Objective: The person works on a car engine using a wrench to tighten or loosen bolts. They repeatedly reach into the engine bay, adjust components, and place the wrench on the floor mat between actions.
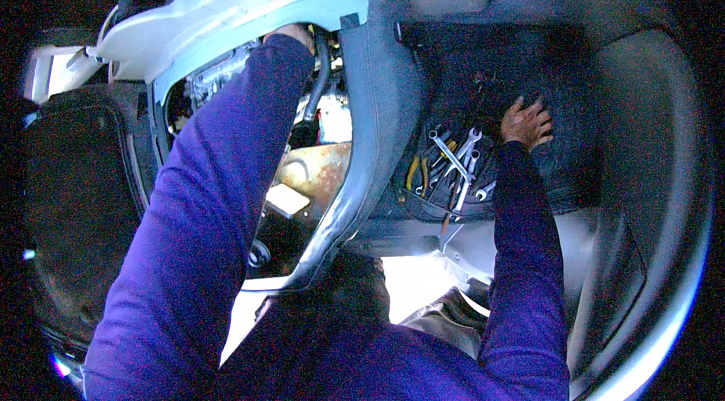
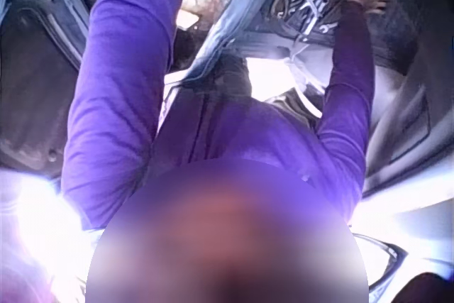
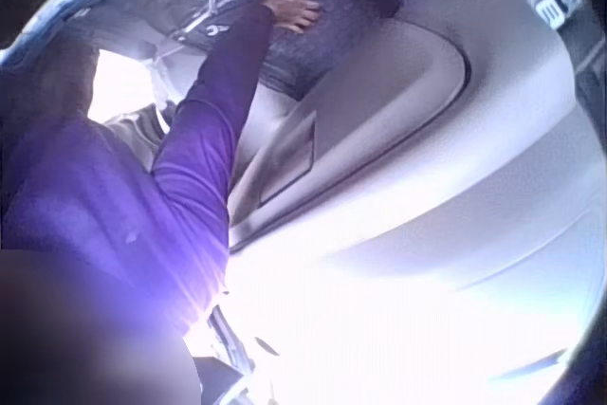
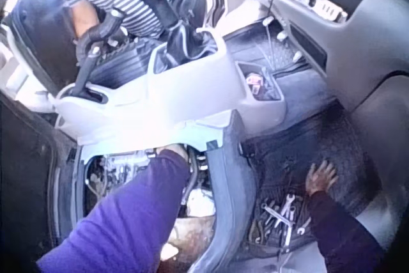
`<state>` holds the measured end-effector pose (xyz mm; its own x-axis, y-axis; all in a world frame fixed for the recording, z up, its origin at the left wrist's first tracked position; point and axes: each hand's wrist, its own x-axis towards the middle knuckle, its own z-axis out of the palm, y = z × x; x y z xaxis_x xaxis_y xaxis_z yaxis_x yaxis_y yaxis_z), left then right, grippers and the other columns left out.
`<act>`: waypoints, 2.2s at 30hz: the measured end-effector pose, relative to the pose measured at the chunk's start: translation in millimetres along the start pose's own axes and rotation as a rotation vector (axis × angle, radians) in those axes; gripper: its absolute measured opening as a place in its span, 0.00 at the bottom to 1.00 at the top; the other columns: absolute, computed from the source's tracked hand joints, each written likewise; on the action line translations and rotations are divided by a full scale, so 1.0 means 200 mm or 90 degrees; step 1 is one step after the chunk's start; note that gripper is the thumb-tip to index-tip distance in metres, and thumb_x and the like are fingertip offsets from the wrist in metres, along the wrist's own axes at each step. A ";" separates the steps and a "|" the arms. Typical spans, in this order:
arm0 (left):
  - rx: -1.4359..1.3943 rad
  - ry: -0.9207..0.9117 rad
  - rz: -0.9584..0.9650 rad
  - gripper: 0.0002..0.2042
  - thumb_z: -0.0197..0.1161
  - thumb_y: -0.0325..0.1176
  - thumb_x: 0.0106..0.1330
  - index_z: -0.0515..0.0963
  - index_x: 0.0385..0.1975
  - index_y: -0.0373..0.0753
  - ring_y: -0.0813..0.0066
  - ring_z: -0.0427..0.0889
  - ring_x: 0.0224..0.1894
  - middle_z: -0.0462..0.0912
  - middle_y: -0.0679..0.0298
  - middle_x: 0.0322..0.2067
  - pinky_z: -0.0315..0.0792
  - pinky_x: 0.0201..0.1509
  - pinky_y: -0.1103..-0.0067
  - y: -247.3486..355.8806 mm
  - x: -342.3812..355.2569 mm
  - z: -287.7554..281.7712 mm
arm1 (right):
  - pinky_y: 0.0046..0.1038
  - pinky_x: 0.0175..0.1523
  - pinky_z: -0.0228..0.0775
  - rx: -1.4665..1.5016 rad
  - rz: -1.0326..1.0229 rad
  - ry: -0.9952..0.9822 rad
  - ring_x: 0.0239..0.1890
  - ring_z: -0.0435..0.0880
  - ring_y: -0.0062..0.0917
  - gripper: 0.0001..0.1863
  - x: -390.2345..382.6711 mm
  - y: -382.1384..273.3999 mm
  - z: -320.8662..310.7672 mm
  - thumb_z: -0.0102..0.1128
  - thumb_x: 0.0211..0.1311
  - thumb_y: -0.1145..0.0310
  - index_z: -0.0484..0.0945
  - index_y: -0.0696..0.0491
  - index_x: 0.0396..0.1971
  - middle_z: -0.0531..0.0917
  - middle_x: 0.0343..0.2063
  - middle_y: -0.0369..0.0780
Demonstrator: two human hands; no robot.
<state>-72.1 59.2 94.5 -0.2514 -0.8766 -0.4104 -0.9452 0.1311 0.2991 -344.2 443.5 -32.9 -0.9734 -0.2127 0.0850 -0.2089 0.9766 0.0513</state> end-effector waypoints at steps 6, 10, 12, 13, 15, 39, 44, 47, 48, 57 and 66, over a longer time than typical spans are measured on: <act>0.010 -0.005 -0.004 0.12 0.48 0.33 0.71 0.78 0.44 0.38 0.60 0.85 0.40 0.83 0.55 0.42 0.82 0.46 0.66 0.04 0.04 0.03 | 0.65 0.70 0.43 -0.006 -0.007 0.002 0.70 0.57 0.50 0.33 0.01 -0.01 0.01 0.43 0.69 0.42 0.60 0.42 0.69 0.65 0.65 0.49; 0.014 -0.005 -0.001 0.12 0.48 0.32 0.71 0.79 0.44 0.38 0.59 0.85 0.40 0.83 0.55 0.41 0.82 0.46 0.66 0.09 0.05 0.03 | 0.65 0.70 0.42 0.006 -0.005 -0.011 0.70 0.57 0.51 0.33 0.01 0.00 0.01 0.44 0.69 0.42 0.60 0.41 0.69 0.65 0.66 0.50; 0.020 -0.006 0.001 0.12 0.48 0.32 0.70 0.79 0.44 0.38 0.59 0.85 0.40 0.84 0.55 0.41 0.82 0.46 0.66 0.10 0.05 0.03 | 0.65 0.70 0.42 0.002 -0.014 -0.002 0.70 0.57 0.51 0.33 0.01 0.00 0.01 0.44 0.69 0.42 0.60 0.41 0.69 0.64 0.66 0.50; 0.019 -0.007 0.001 0.12 0.48 0.32 0.70 0.79 0.44 0.38 0.59 0.86 0.40 0.84 0.55 0.41 0.82 0.46 0.66 0.10 0.06 0.03 | 0.65 0.70 0.42 0.017 -0.011 -0.005 0.70 0.57 0.51 0.33 0.00 0.00 0.01 0.44 0.69 0.42 0.60 0.41 0.69 0.65 0.66 0.50; 0.024 -0.006 0.001 0.12 0.48 0.32 0.70 0.79 0.43 0.38 0.59 0.86 0.40 0.84 0.55 0.41 0.82 0.46 0.66 0.11 0.06 0.02 | 0.65 0.69 0.43 -0.001 -0.013 0.003 0.69 0.58 0.51 0.33 0.00 -0.01 0.00 0.44 0.69 0.42 0.60 0.41 0.69 0.65 0.66 0.50; 0.056 -0.009 0.000 0.12 0.49 0.32 0.69 0.80 0.41 0.37 0.59 0.86 0.40 0.84 0.54 0.40 0.82 0.47 0.67 0.02 0.12 0.01 | 0.63 0.67 0.47 -0.045 -0.018 0.030 0.68 0.60 0.50 0.33 0.01 0.01 0.03 0.44 0.69 0.41 0.63 0.42 0.68 0.66 0.64 0.49; 0.059 -0.007 0.001 0.12 0.50 0.32 0.69 0.80 0.41 0.37 0.59 0.86 0.40 0.84 0.53 0.40 0.82 0.47 0.67 0.00 0.13 0.00 | 0.64 0.66 0.47 -0.042 -0.023 0.042 0.68 0.61 0.49 0.32 0.01 0.01 0.04 0.45 0.69 0.41 0.63 0.42 0.67 0.67 0.63 0.49; 0.061 -0.005 0.003 0.12 0.50 0.32 0.69 0.81 0.41 0.36 0.59 0.86 0.40 0.84 0.53 0.40 0.82 0.47 0.67 -0.01 0.13 0.00 | 0.64 0.66 0.47 -0.042 -0.022 0.042 0.68 0.61 0.49 0.32 0.02 0.01 0.04 0.45 0.69 0.41 0.64 0.42 0.67 0.67 0.63 0.49; 0.064 -0.006 0.006 0.12 0.50 0.32 0.69 0.81 0.41 0.36 0.59 0.86 0.40 0.84 0.53 0.40 0.82 0.47 0.67 -0.02 0.13 -0.01 | 0.64 0.66 0.47 -0.042 -0.021 0.039 0.68 0.61 0.49 0.32 0.01 0.01 0.04 0.45 0.69 0.41 0.64 0.42 0.67 0.67 0.63 0.49; 0.059 0.002 0.009 0.12 0.50 0.32 0.68 0.81 0.40 0.36 0.59 0.86 0.40 0.85 0.52 0.39 0.82 0.47 0.67 -0.06 0.14 -0.02 | 0.63 0.68 0.47 -0.070 0.000 0.012 0.69 0.60 0.47 0.33 0.01 -0.01 0.01 0.45 0.69 0.41 0.61 0.42 0.68 0.66 0.64 0.47; 0.065 0.001 0.017 0.12 0.51 0.32 0.68 0.82 0.39 0.36 0.59 0.86 0.40 0.85 0.52 0.39 0.82 0.47 0.67 -0.05 0.15 -0.01 | 0.64 0.67 0.47 -0.050 -0.008 0.017 0.69 0.60 0.48 0.33 0.02 -0.01 0.00 0.44 0.69 0.41 0.64 0.45 0.67 0.66 0.65 0.49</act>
<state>-69.3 31.1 80.1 -0.2759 -0.8730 -0.4023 -0.9546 0.2001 0.2205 -346.9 441.5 -32.9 -0.9677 -0.2269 0.1098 -0.2124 0.9685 0.1299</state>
